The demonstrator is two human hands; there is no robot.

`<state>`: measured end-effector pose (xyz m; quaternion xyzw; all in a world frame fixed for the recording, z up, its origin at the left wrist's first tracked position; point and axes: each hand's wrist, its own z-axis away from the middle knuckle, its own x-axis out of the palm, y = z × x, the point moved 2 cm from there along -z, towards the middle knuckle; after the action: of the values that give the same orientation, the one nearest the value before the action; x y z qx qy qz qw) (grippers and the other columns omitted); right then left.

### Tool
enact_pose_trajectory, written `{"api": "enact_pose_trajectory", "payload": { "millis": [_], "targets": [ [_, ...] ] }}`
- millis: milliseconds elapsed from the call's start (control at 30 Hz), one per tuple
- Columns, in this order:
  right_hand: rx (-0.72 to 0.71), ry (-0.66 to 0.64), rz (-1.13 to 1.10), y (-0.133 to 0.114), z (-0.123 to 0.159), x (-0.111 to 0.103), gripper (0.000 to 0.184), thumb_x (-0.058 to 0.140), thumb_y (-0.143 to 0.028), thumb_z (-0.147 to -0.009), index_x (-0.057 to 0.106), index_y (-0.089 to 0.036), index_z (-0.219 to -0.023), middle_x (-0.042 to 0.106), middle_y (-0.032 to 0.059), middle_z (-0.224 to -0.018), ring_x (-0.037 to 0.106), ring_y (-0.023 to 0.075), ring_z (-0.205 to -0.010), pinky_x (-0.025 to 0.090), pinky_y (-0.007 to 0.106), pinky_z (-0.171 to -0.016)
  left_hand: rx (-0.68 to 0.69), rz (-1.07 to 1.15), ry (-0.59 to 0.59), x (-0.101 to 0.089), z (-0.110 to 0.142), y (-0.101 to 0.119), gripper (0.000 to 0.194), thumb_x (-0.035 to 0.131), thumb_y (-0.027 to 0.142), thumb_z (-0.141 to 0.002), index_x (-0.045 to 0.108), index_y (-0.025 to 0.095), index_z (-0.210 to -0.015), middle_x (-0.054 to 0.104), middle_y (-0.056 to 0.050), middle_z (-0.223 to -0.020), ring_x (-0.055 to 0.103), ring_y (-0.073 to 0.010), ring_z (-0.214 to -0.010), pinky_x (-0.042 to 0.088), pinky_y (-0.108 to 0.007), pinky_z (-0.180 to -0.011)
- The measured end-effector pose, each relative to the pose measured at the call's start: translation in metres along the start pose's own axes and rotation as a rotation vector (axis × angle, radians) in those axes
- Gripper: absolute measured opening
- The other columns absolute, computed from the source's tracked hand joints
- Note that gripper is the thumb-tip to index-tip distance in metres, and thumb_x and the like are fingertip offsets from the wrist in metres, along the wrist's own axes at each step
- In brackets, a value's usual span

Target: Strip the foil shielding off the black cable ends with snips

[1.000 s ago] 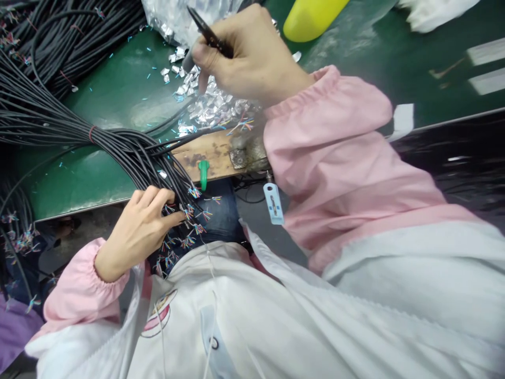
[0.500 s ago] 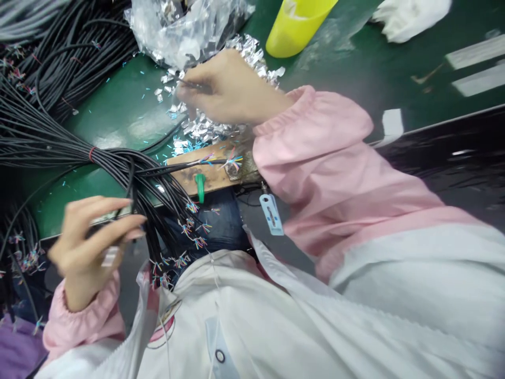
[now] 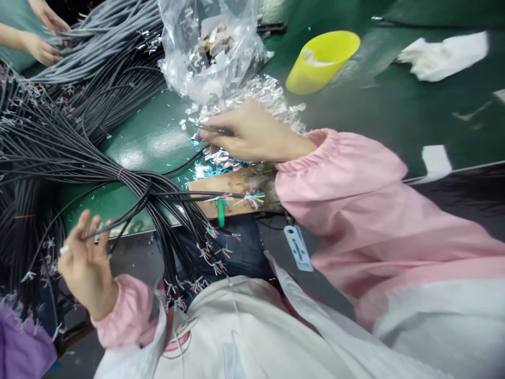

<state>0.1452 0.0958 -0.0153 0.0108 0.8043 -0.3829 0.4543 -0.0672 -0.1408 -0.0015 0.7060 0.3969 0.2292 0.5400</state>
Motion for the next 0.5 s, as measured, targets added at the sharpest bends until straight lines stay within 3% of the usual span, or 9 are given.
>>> {"api": "enact_pose_trajectory", "payload": {
  "millis": [67, 100, 167, 233, 367, 500],
  "targets": [
    [-0.01, -0.012, 0.01, 0.0, 0.0, 0.001, 0.027, 0.049, -0.021, -0.086, 0.052, -0.02, -0.059, 0.05, -0.0008, -0.052, 0.048, 0.0124, -0.058, 0.039, 0.028, -0.064, 0.204, -0.227, -0.043, -0.01, 0.025, 0.004, 0.016, 0.053, 0.031, -0.086, 0.068, 0.026, -0.089, 0.061, -0.002, -0.116, 0.061, -0.018, -0.097, 0.054, -0.037, -0.078],
    [-0.018, -0.014, 0.016, -0.001, 0.001, 0.001, 0.027, 0.049, -0.02, -0.086, 0.052, -0.02, -0.059, 0.048, -0.0012, -0.051, 0.047, 0.0121, -0.057, 0.038, 0.028, -0.064, 0.286, -0.387, -0.156, -0.013, 0.038, 0.004, 0.014, 0.058, 0.032, -0.083, 0.068, 0.026, -0.089, 0.06, -0.003, -0.116, 0.059, -0.021, -0.101, 0.053, -0.039, -0.079],
    [-0.037, -0.007, 0.023, -0.001, 0.001, 0.002, 0.026, 0.05, -0.021, -0.086, 0.053, -0.02, -0.06, 0.044, -0.0022, -0.05, 0.043, 0.0111, -0.053, 0.036, 0.028, -0.061, 0.315, -0.481, -0.228, -0.02, 0.058, -0.002, 0.012, 0.071, 0.033, -0.071, 0.07, 0.027, -0.081, 0.062, -0.005, -0.107, 0.057, -0.0254, -0.101, 0.052, -0.042, -0.079],
    [-0.059, 0.002, 0.021, 0.0, 0.002, 0.004, 0.025, 0.051, -0.02, -0.085, 0.053, -0.02, -0.06, 0.043, -0.0029, -0.049, 0.04, 0.0099, -0.051, 0.035, 0.028, -0.059, 0.328, -0.587, -0.289, -0.021, 0.071, -0.013, 0.014, 0.073, 0.031, -0.069, 0.07, 0.029, -0.082, 0.062, -0.006, -0.105, 0.057, -0.0257, -0.1, 0.051, -0.043, -0.079],
    [-0.072, -0.031, 0.016, 0.004, 0.003, 0.008, 0.023, 0.052, -0.02, -0.083, 0.056, -0.02, -0.06, 0.045, -0.0035, -0.051, 0.038, 0.0088, -0.05, 0.033, 0.027, -0.056, 0.149, -0.527, -0.318, -0.015, 0.085, -0.04, 0.012, 0.062, 0.033, -0.078, 0.069, 0.029, -0.086, 0.064, -0.006, -0.101, 0.061, -0.0229, -0.091, 0.053, -0.037, -0.071],
    [-0.065, -0.087, -0.059, 0.0, -0.001, 0.005, 0.025, 0.051, -0.022, -0.084, 0.059, -0.018, -0.061, 0.051, -0.0036, -0.052, 0.042, 0.0085, -0.049, 0.034, 0.026, -0.055, -0.022, -0.472, -0.089, -0.01, 0.088, -0.051, 0.015, 0.055, 0.03, -0.081, 0.068, 0.023, -0.085, 0.068, -0.004, -0.085, 0.065, -0.0198, -0.08, 0.053, -0.03, -0.066]
  ]
}}
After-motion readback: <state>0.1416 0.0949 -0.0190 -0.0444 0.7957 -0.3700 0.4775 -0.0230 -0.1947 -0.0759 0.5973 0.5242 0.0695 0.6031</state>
